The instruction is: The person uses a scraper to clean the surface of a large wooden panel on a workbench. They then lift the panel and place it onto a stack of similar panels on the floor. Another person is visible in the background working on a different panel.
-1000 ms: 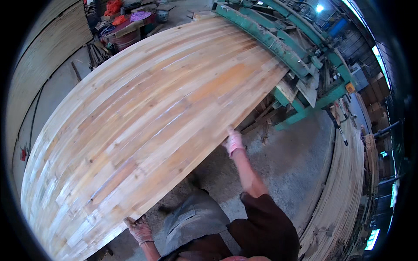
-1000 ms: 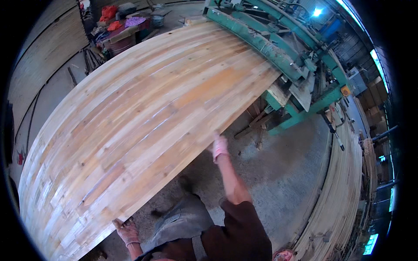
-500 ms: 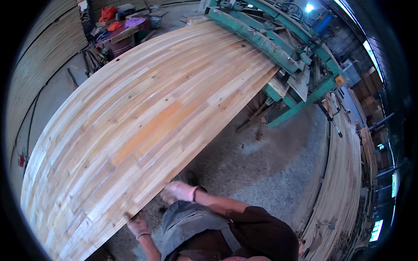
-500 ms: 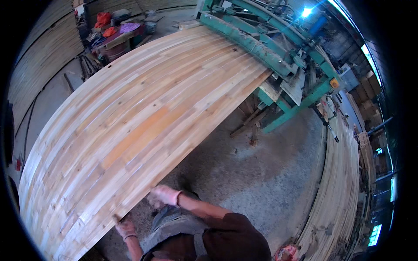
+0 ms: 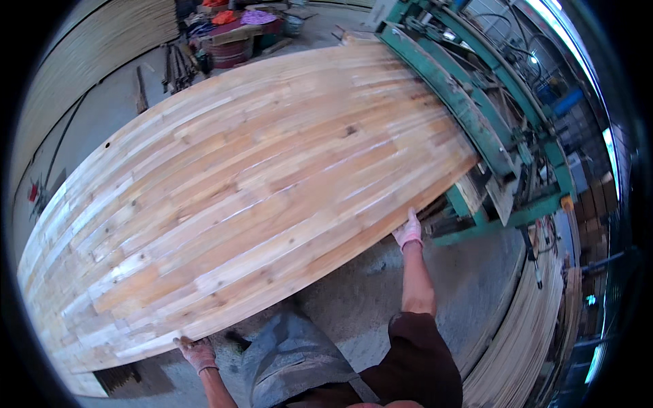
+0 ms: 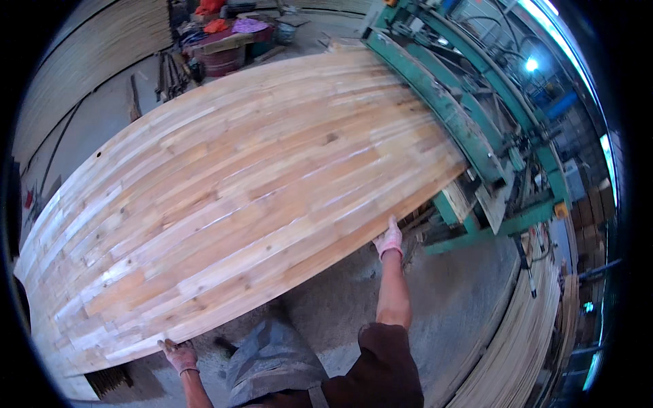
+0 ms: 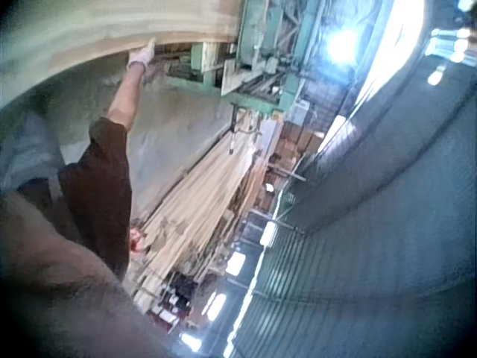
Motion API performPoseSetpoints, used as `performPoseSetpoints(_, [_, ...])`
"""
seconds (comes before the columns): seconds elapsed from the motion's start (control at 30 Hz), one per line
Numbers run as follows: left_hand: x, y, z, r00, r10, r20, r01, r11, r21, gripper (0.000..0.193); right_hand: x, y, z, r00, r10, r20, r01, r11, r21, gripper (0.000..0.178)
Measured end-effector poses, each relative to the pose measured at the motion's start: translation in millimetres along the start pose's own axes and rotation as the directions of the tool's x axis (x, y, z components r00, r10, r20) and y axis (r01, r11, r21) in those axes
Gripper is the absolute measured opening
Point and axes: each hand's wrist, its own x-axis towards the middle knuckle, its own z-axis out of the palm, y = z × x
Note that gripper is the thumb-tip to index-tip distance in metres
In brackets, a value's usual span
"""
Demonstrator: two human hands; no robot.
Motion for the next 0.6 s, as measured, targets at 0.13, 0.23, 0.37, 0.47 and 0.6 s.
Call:
performPoseSetpoints(0.13, [-20.4,-34.6,17.3,0.995,-0.1,0.031,0.1,0.995,-0.007,0.056,-41.9,63.1,35.2,0.983,0.128,0.131,-0.143,0.983,0.113,0.063])
performPoseSetpoints(0.23, [-74.5,-71.4,45.0,0.94,-0.192,0.28,0.213,0.976,-0.046,0.049,-117.5,154.8,73.4,0.93,0.299,0.213,-0.324,0.942,0.091,0.056])
performPoseSetpoints(0.37, [-53.4,-87.6,24.9,0.951,-0.206,0.233,0.227,0.972,-0.068,0.05,-223.7,289.8,72.6,0.724,0.513,0.461,-0.579,0.816,0.002,0.052])
performPoseSetpoints(0.47, [-0.4,-13.0,-41.8,0.998,-0.051,0.042,0.052,0.998,-0.034,0.042,-294.4,380.2,35.6,0.533,0.773,0.345,-0.747,0.621,-0.238,0.064])
performPoseSetpoints(0.6, [75.8,68.7,-175.5,0.951,0.191,-0.242,-0.188,0.982,0.037,0.035,-332.8,388.4,5.0,0.574,0.722,0.387,-0.705,0.676,-0.216,0.061])
